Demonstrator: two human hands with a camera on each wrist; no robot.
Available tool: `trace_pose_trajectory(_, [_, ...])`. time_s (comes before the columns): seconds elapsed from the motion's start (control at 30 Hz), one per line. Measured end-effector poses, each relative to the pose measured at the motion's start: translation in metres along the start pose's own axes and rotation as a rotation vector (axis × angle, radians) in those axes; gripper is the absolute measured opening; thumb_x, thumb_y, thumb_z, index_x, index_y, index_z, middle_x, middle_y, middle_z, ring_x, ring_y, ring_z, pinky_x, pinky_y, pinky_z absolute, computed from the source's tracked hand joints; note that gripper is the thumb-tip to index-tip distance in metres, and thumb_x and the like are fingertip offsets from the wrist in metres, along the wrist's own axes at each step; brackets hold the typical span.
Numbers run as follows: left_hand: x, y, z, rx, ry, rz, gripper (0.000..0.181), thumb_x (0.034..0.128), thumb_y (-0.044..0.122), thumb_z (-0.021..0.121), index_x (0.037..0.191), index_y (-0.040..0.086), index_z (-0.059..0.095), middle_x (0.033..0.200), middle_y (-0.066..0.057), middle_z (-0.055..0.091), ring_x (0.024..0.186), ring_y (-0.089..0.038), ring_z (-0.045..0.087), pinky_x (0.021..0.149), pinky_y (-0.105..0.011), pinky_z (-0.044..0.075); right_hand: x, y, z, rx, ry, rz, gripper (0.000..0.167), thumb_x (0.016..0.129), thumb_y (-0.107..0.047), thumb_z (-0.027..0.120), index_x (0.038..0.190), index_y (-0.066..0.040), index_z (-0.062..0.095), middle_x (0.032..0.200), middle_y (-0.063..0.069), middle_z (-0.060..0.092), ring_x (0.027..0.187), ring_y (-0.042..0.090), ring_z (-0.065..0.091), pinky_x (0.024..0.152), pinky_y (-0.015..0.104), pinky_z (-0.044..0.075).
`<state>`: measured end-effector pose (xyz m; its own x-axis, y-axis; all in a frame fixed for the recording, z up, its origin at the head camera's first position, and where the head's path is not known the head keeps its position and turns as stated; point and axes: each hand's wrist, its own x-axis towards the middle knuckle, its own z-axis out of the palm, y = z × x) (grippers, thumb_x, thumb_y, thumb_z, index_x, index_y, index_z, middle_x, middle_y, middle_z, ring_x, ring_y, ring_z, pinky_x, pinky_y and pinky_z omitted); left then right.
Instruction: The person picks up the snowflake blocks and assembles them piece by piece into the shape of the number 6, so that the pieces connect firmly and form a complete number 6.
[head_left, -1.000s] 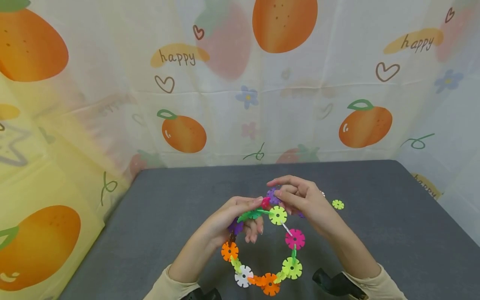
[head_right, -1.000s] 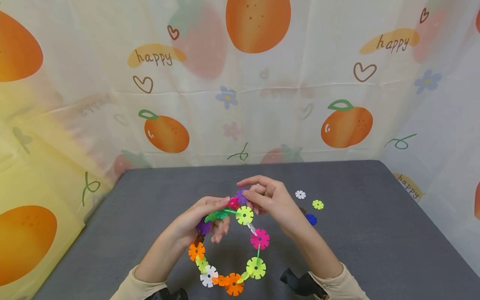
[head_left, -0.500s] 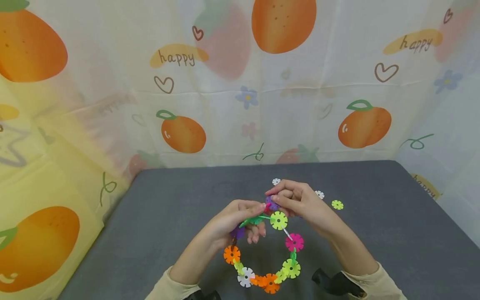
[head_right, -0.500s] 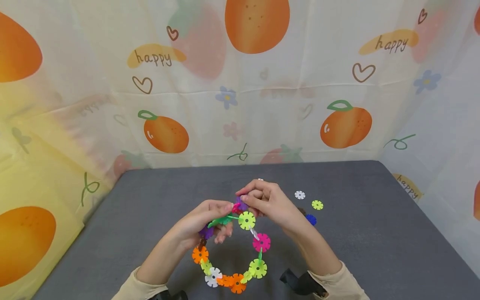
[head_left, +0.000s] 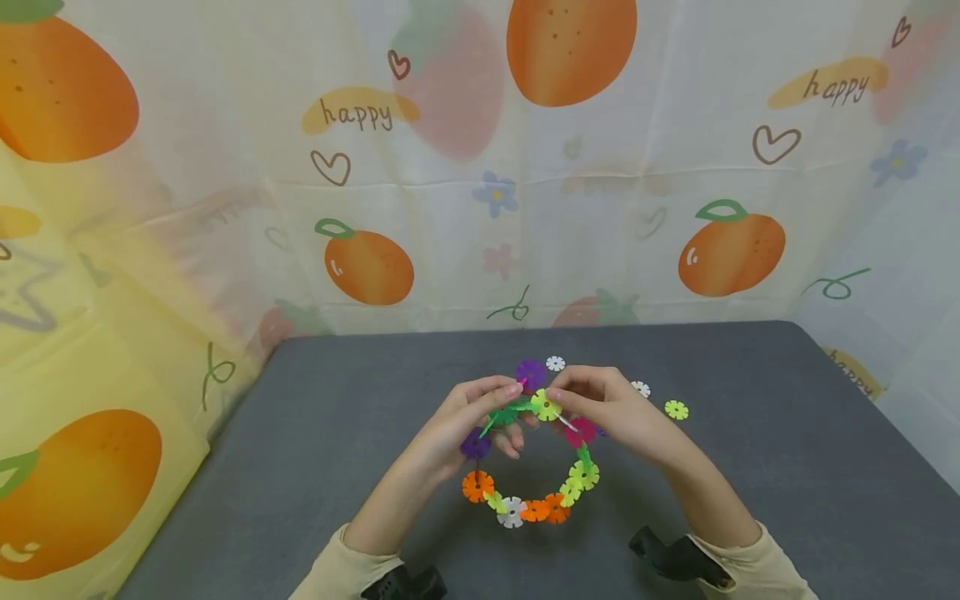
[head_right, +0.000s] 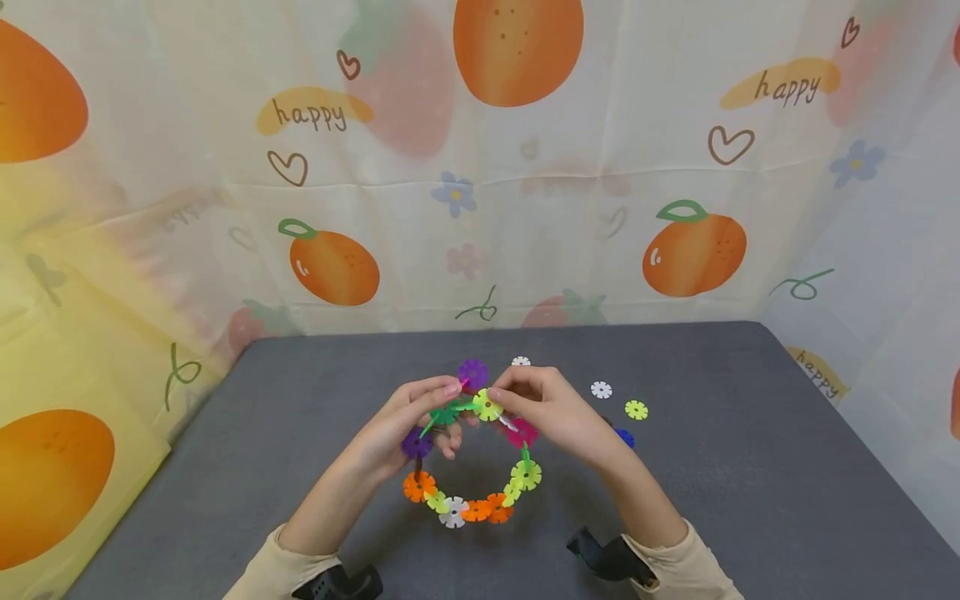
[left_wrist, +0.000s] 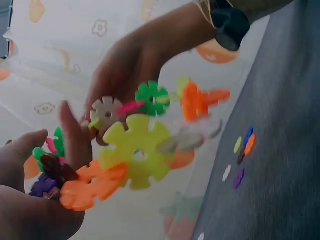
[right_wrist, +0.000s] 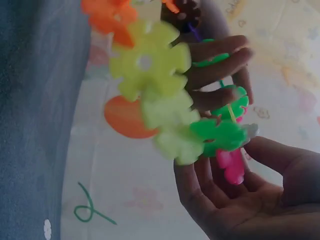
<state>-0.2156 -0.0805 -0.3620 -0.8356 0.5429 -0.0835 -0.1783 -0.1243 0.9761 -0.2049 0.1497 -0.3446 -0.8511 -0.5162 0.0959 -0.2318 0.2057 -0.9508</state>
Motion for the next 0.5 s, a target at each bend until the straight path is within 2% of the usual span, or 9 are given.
trace_pose_trajectory(0.17, [0.005,-0.004,-0.006,0.129,0.036,0.047,0.039,0.0944,0.031,0.065,0.124,0.006,0.057,0.086,-0.007,0.075,0.068,-0.022,0.073,0.072,-0.051,0.06,0.001,0.002,-0.002,-0.035,-0.042,0.029,0.022,0.102,-0.023,0.052,0.102,-0.002,0.06,0.087,0.011,0.06,0.082,0.026,0.063,0.081,0.038,0.054])
trace_pose_trajectory(0.27, [0.008,-0.008,-0.009,0.149,0.032,0.067,0.037,0.0936,0.029,0.066,0.119,0.003,0.058,0.09,-0.008,0.075,0.074,-0.024,0.075,0.08,-0.06,0.055,0.003,0.005,-0.003,-0.069,-0.078,0.052,0.022,0.102,-0.024,0.051,0.102,-0.003,0.06,0.086,0.01,0.057,0.083,0.023,0.059,0.084,0.038,0.052])
trace_pose_trajectory(0.4, [0.012,-0.013,-0.013,0.139,0.018,0.064,0.037,0.0943,0.025,0.065,0.12,0.0,0.057,0.098,-0.006,0.074,0.077,-0.024,0.075,0.083,-0.061,0.054,0.006,0.013,-0.006,-0.082,-0.12,0.056,0.023,0.103,-0.024,0.049,0.103,-0.004,0.061,0.088,0.01,0.059,0.085,0.021,0.059,0.087,0.036,0.053])
trace_pose_trajectory(0.5, [0.016,-0.016,-0.017,0.109,0.044,0.042,0.036,0.0944,0.025,0.065,0.121,0.001,0.058,0.099,-0.006,0.073,0.074,-0.021,0.074,0.079,-0.054,0.058,0.01,0.023,-0.012,-0.134,-0.08,0.064,0.028,0.103,-0.026,0.048,0.108,-0.003,0.063,0.098,0.013,0.066,0.09,0.021,0.064,0.087,0.036,0.056])
